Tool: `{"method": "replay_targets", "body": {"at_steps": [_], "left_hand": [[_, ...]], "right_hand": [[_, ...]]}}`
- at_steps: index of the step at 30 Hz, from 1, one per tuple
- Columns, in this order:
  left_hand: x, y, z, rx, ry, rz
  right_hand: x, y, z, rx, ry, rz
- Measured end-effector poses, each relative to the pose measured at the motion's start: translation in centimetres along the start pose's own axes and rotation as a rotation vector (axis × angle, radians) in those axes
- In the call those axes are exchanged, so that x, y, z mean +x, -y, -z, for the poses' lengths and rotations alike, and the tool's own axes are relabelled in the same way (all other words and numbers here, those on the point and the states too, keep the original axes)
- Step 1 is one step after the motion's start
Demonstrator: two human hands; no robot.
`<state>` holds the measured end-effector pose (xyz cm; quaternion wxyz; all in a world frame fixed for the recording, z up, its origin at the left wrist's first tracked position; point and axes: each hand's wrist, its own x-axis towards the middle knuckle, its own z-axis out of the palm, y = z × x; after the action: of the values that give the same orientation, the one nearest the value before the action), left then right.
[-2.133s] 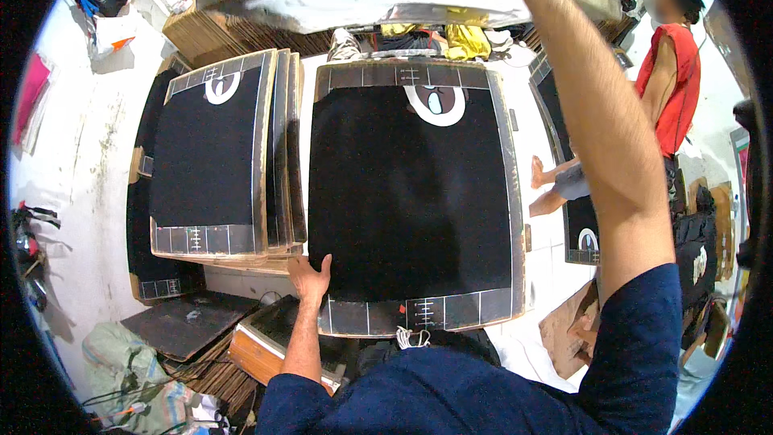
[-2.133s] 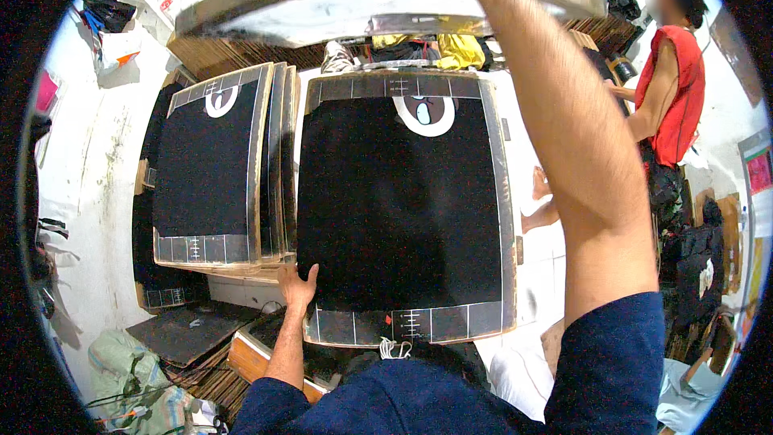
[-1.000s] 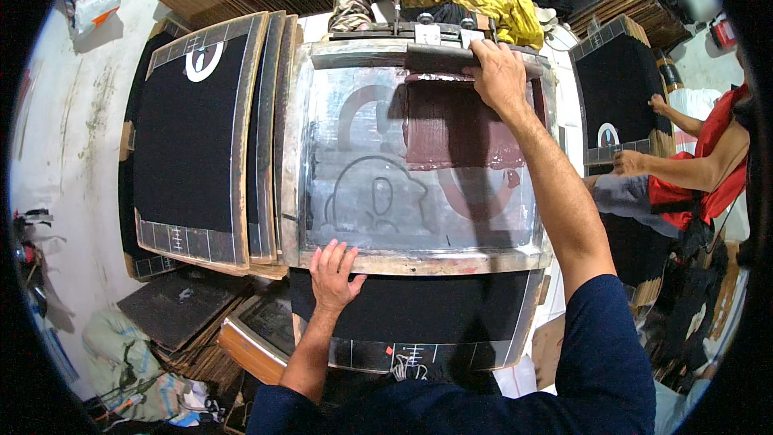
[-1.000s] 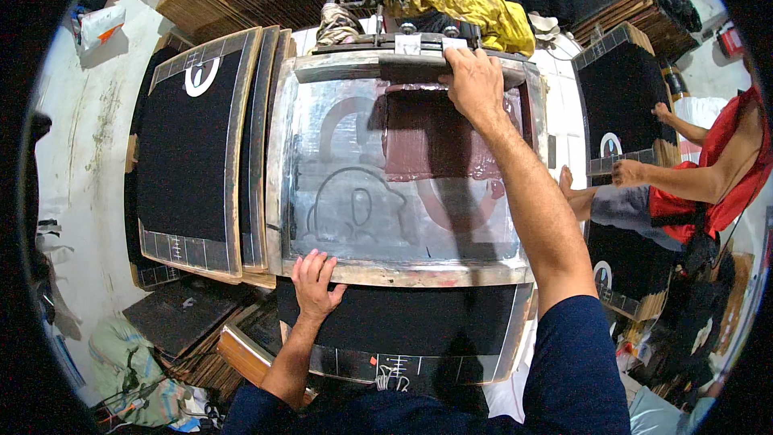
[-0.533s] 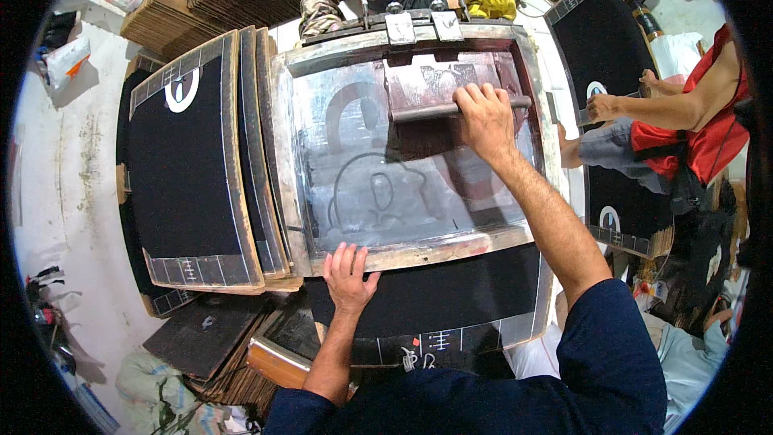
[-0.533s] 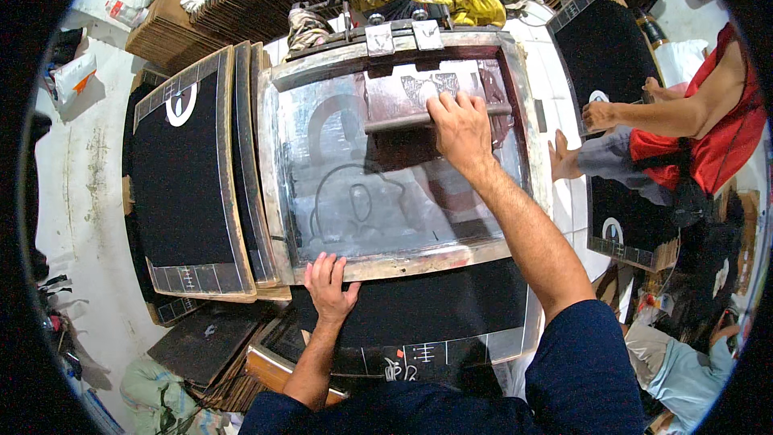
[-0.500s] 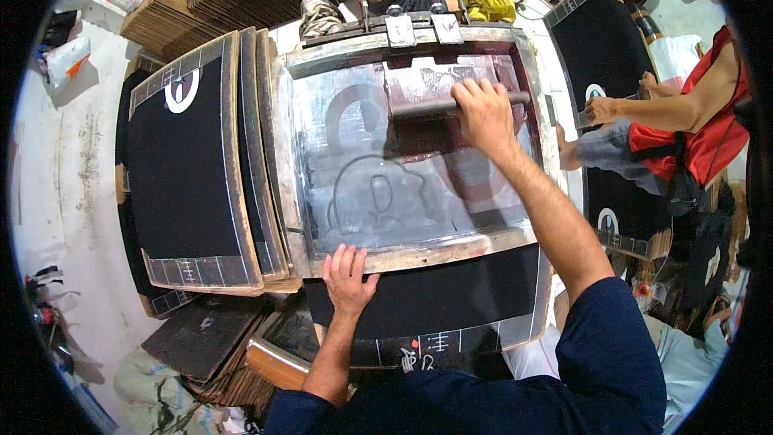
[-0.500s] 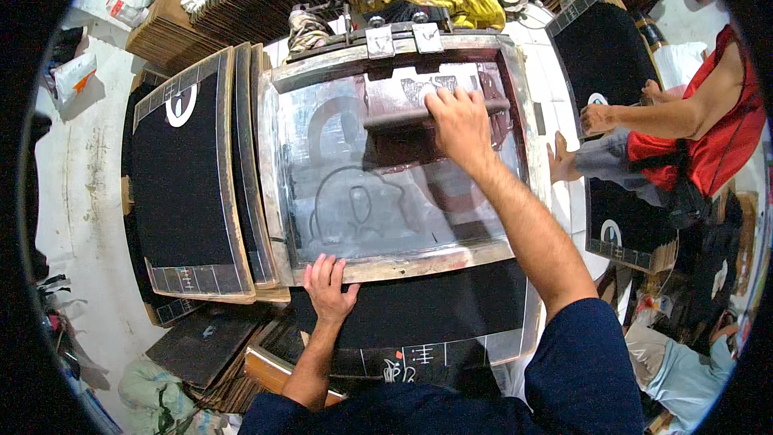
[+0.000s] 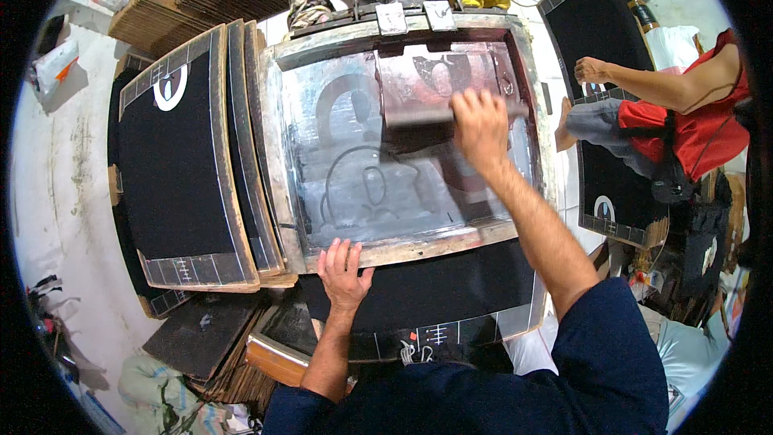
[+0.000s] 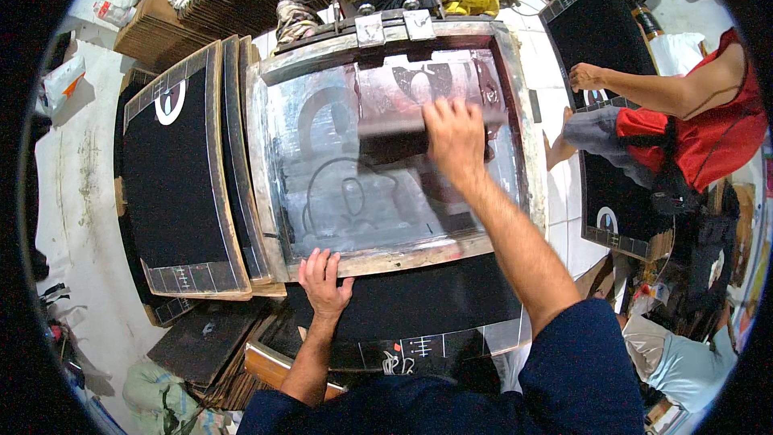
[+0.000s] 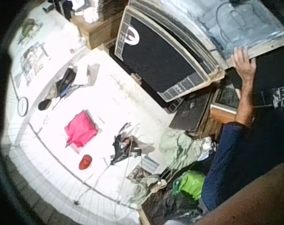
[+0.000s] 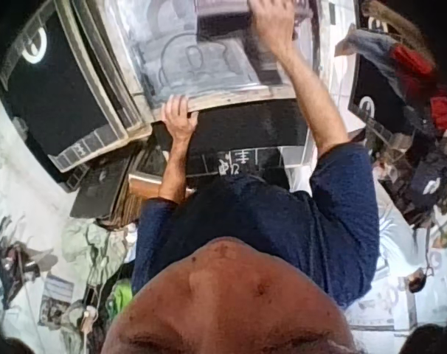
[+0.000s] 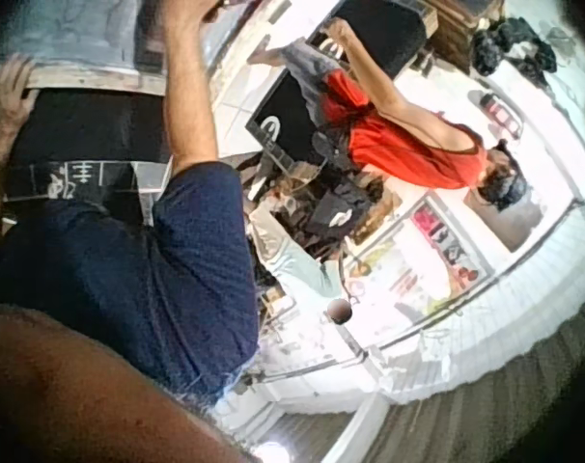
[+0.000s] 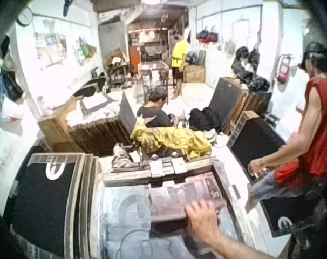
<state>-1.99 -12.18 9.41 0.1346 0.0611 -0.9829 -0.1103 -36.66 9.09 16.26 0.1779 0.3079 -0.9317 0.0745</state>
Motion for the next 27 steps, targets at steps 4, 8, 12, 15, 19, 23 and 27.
{"method": "replay_targets", "body": {"at_steps": [4, 8, 12, 15, 19, 23, 27], "left_hand": [[0.2, -0.2, 0.1, -0.025, -0.009, 0.016], [1.2, -0.8, 0.9, -0.022, -0.006, 0.015], [2.8, -1.1, 3.5, -0.129, 0.030, -0.002], [4.1, -1.1, 5.7, -0.200, 0.053, -0.029], [4.9, -1.6, 6.6, -0.208, 0.063, -0.029], [5.1, -2.0, 6.6, -0.227, 0.057, -0.010], [5.3, -2.2, 6.9, -0.216, 0.086, 0.007]], "right_hand": [[-3.3, 1.3, 1.1, 0.100, -0.042, -0.015], [-3.1, 0.6, 0.6, 0.091, -0.033, -0.006], [-1.0, -0.1, 1.8, 0.122, -0.002, -0.027], [2.0, -1.2, 2.7, 0.209, 0.131, -0.057], [3.4, -3.3, 3.0, 0.252, 0.152, 0.029], [2.4, -4.0, 2.1, 0.257, 0.323, 0.053], [7.2, -5.8, -0.6, 0.214, 0.238, 0.099]]}}
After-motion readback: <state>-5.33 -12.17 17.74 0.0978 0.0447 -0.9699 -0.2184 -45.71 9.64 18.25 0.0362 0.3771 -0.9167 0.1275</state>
